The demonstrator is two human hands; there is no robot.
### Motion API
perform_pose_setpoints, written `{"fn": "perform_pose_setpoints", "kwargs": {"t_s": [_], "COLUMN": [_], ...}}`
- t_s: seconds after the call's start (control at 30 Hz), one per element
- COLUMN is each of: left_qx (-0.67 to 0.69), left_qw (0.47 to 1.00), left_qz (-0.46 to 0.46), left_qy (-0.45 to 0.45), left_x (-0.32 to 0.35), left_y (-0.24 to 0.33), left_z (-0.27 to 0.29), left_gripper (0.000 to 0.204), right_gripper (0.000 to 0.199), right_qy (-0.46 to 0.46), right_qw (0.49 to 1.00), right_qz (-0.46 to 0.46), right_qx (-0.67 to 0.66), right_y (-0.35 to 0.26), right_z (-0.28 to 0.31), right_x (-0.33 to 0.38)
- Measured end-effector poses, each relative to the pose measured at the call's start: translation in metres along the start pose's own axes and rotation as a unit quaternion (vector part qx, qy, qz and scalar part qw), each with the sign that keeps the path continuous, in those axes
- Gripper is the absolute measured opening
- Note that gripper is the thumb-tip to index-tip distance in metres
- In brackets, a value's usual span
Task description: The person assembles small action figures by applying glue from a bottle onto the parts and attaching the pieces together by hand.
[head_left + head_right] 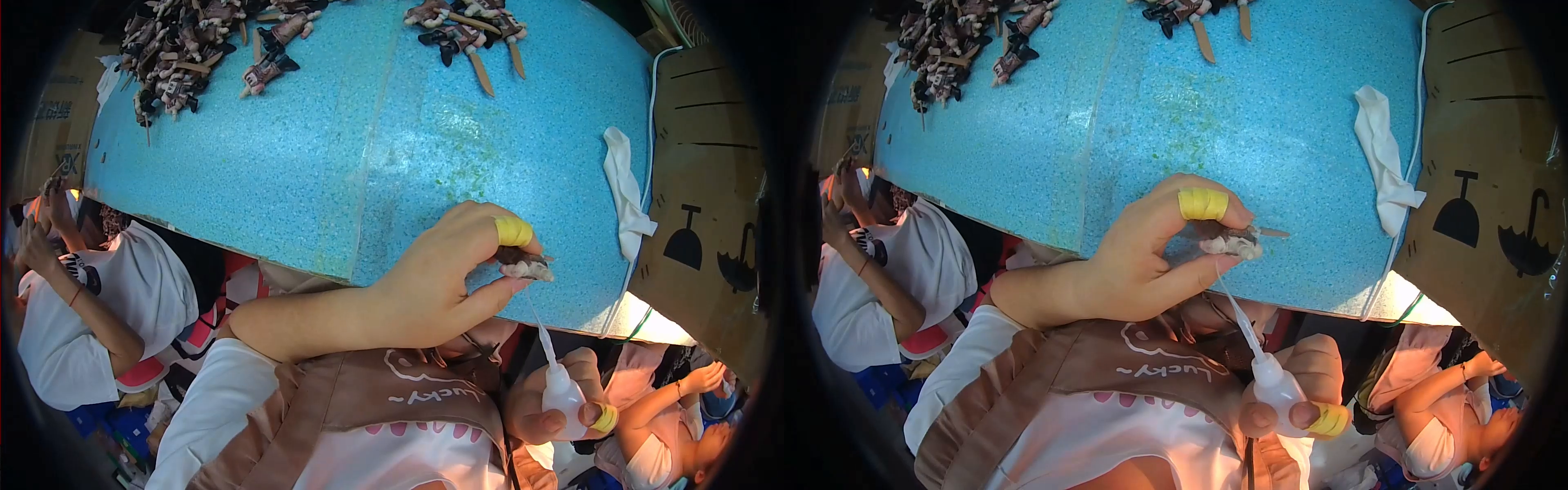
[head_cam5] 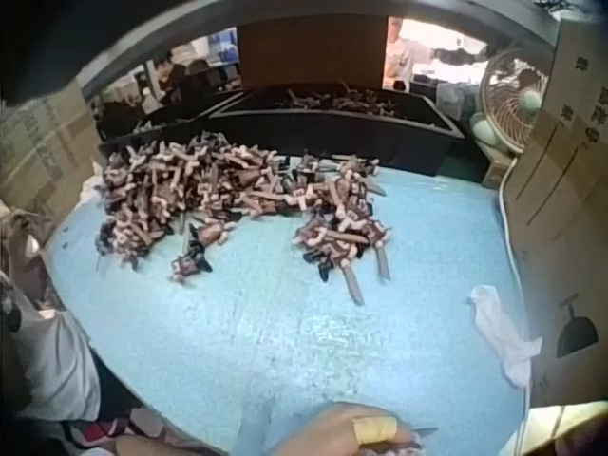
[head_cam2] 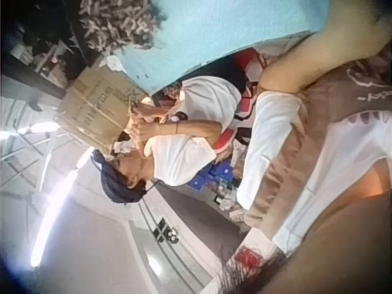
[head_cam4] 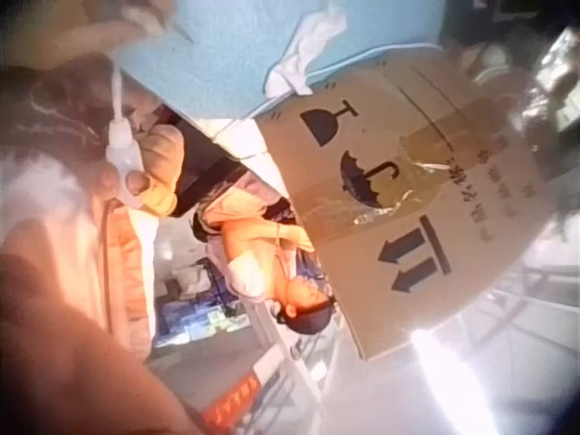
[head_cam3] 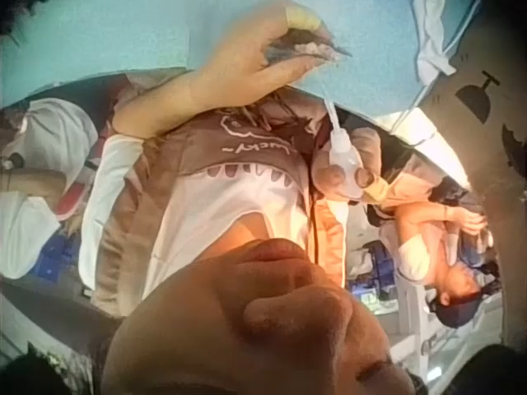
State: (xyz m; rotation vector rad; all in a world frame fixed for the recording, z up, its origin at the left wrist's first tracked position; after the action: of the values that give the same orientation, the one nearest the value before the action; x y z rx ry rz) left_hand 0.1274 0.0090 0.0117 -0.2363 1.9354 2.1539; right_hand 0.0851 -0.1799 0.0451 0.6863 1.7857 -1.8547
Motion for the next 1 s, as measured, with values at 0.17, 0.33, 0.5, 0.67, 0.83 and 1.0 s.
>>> {"fn": "perform_pose_setpoints", "kwargs": {"t_s": [0.17, 0.33, 0.5, 0.67, 0.83, 1.0], "left_qx": [0.002, 0.027, 0.021, 0.029, 0.039, 0.043], "left_qw": [0.999, 0.999, 1.000, 1.000, 0.999, 0.999], "left_qz": [-0.037, -0.019, -0.020, -0.011, 0.002, 0.003], "left_qy": [0.002, 0.004, -0.002, -0.004, 0.000, -0.003], "left_x": [0.000, 0.000, 0.001, 0.001, 0.002, 0.001], "left_y": [0.002, -0.002, -0.002, -0.003, -0.006, -0.005], "left_z": [0.000, -0.001, -0.001, -0.002, -0.001, -0.002], "left_gripper": [0.031, 0.030, 0.029, 0.030, 0.030, 0.031], "right_gripper": [0.020, 0.016, 0.015, 0.013, 0.014, 0.022], "right_qy": [0.015, 0.055, -0.004, -0.020, -0.026, -0.008], "right_qw": [0.999, 0.998, 0.997, 0.996, 0.995, 0.989], "right_qz": [0.031, 0.031, 0.059, 0.058, 0.058, 0.029], "right_qx": [0.014, 0.004, 0.051, 0.063, 0.071, 0.142], "right_y": [-0.007, -0.006, -0.009, -0.010, -0.011, -0.011], "right_z": [-0.004, -0.002, -0.012, -0.016, -0.016, -0.010], "right_x": [0.004, 0.008, 0.001, -0.002, -0.002, -0.003]}}
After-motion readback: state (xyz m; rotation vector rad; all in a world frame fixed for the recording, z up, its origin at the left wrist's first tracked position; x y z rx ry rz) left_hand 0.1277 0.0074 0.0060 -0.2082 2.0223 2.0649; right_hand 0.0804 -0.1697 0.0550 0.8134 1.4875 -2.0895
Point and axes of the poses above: each hand's wrist, its own x-axis away from the middle knuckle, its own z-axis out of the back of the hand, y = z × x, the point moved 9 cm from there along -x, towards the middle knuckle, and after that the axes turned 4 degrees about x, right-handed, at the moved point
